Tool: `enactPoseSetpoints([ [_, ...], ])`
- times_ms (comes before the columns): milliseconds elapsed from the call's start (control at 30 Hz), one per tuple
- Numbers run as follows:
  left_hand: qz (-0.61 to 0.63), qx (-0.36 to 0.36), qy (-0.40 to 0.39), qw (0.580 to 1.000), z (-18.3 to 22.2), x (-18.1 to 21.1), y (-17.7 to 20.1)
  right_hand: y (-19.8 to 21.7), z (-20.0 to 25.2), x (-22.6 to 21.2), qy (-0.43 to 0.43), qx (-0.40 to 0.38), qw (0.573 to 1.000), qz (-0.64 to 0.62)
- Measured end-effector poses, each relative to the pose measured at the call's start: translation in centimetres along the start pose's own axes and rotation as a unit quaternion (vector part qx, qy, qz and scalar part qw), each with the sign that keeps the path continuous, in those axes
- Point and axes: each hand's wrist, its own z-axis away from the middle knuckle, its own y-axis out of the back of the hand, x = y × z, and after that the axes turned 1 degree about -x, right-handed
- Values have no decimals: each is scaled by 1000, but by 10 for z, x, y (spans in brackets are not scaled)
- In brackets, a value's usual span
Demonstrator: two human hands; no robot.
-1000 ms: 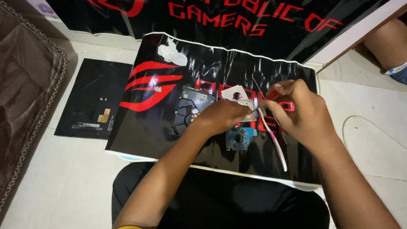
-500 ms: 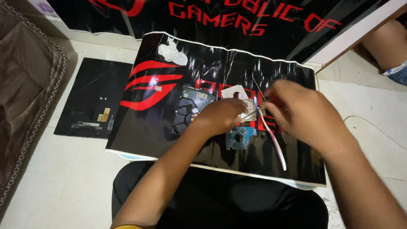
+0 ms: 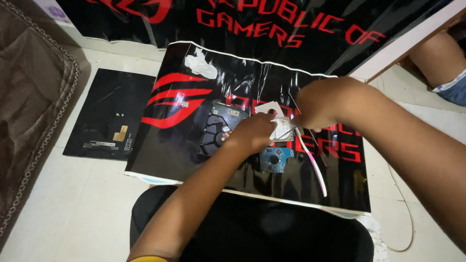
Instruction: Cleaning the exterior and connectors of multiple hard drives and electronic components using a toothbrush and a small tool.
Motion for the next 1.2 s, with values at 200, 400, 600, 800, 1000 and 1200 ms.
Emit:
enactPoseSetpoints([
  [200,-12,-1,-6,1000,-3,-2,-2,8,5,-5,21,-70,996,-55],
  [400,-18,8,-24,1000,-5,-9,-11,0,-2,1,78,-65,992,-69],
  [600,-37,99,-27,994,-2,-14,-26,13,15,0,89,-23,987,-132],
  [800,-127,182,-20,975,-9,-20,-54,6,-4,7,108,16,994,7],
  [1000,-171,230,-35,957,-11,-26,-59,-7,-19,19,182,85,973,110],
  [1200,-175,224,-42,958,-10,-24,-52,-19,-23,30,299,186,919,178],
])
